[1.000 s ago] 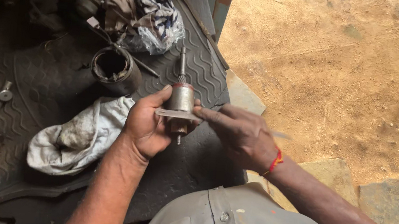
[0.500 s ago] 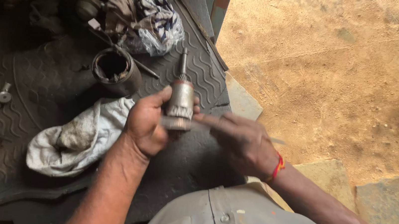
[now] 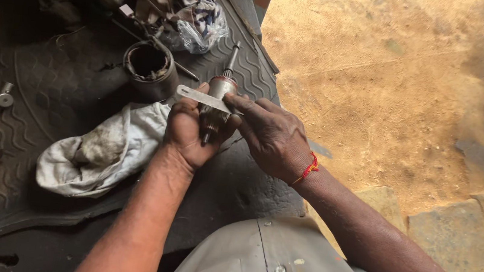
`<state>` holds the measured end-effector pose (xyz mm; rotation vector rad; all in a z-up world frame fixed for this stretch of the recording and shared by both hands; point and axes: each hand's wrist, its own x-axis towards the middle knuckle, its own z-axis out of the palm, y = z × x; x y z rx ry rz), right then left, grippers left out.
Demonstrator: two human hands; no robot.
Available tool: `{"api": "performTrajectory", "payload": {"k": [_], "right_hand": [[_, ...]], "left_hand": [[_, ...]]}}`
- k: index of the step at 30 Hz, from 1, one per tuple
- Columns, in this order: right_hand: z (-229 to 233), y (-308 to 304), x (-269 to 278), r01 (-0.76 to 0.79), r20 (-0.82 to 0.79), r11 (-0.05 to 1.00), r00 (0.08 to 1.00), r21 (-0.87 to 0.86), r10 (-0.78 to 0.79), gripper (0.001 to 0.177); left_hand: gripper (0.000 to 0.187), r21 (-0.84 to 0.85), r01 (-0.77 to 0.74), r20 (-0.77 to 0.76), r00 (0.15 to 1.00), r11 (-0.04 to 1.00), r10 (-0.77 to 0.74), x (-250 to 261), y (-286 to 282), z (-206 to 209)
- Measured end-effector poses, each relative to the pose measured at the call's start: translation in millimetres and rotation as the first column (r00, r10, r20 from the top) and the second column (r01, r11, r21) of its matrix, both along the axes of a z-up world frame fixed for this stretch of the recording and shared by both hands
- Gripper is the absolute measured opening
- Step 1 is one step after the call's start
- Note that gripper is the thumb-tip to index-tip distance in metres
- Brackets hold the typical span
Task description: The person cleans a cylindrical metal part with a cloth, then uses a flat metal tool to scrape its surface. The person then inserts a shaft into the cylinder and rotates it to test the fit.
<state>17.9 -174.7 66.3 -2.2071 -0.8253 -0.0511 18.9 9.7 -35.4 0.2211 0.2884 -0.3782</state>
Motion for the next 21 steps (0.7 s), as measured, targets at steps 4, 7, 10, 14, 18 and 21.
{"api": "performTrajectory", "payload": {"k": [4, 7, 10, 14, 18, 21], "right_hand": [[3, 6, -9, 0.068, -0.140, 0.996, 0.988, 0.066, -0.058, 0.023], [4, 10, -10, 0.072, -0.166, 0.994, 0.984, 0.080, -0.058, 0.016], [1, 11, -17, 0.096, -0.055, 0.995, 0.994, 0.034, -0.094, 0.016], [1, 7, -34, 0.120, -0.015, 0.992, 0.993, -0.035, -0.120, 0.016], [3, 7, -31, 0.133, -0.049, 0.990, 0.990, -0.043, -0.135, 0.016], [0, 5, -27, 0.116, -0.014, 0.993, 0.993, 0.000, -0.116, 0.017]], "left_hand": [[0.039, -0.041, -0.016, 0.173, 0.985, 0.999, 0.023, -1, 3, 0], [0.038, -0.106, -0.047, 0.215, 0.974, 0.993, 0.069, -8, -3, 1], [0.040, -0.159, -0.041, 0.270, 0.959, 0.986, 0.084, -7, -3, -2], [0.040, -0.096, -0.022, 0.370, 0.927, 0.995, 0.056, -10, -1, -2], [0.047, 0.116, -0.060, 0.426, 0.905, 0.991, 0.005, -17, 4, 5], [0.041, 0.090, -0.009, 0.345, 0.938, 0.996, -0.022, -16, 6, 7]]}}
